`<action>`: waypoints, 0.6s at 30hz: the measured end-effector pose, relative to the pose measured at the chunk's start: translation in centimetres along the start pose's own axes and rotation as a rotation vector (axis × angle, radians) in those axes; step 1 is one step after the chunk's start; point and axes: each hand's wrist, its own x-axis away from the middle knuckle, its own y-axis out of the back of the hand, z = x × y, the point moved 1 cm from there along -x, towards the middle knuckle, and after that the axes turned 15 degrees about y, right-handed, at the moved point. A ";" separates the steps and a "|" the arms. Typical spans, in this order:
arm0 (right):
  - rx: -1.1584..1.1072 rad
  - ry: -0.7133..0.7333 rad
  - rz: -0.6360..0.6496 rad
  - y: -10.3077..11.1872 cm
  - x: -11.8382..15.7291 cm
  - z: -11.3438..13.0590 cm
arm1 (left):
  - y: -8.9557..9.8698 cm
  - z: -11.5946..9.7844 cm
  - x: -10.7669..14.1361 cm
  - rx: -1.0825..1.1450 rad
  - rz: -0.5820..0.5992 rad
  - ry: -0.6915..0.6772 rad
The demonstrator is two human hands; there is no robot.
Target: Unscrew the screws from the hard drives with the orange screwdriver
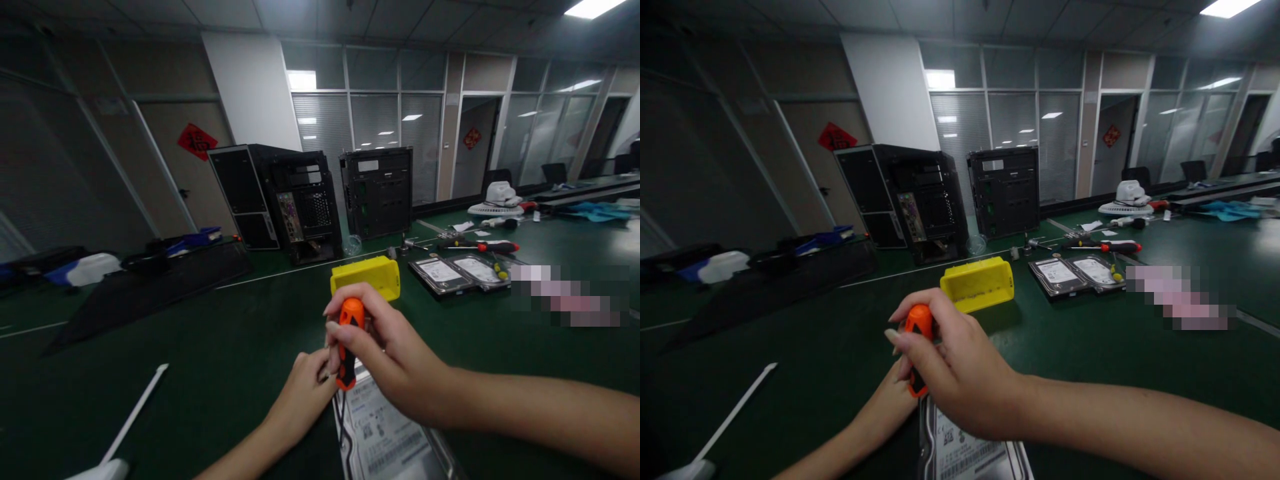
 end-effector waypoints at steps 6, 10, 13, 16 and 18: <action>-0.061 0.012 -0.035 0.2 0.0 0.0 | 0.3 -0.4 0.0 0.064 0.024 -0.057; -0.081 0.017 -0.040 0.2 0.0 -0.2 | 0.1 -0.2 -0.1 0.069 0.019 -0.065; -0.075 0.000 -0.032 0.2 0.0 -0.3 | 0.1 -0.2 0.0 0.067 0.017 -0.072; -0.060 -0.008 -0.019 0.2 0.1 -0.3 | 0.3 -0.5 0.1 0.050 0.027 -0.065; -0.056 -0.003 0.014 0.2 0.1 -0.1 | 0.4 -0.5 0.1 0.038 0.023 -0.053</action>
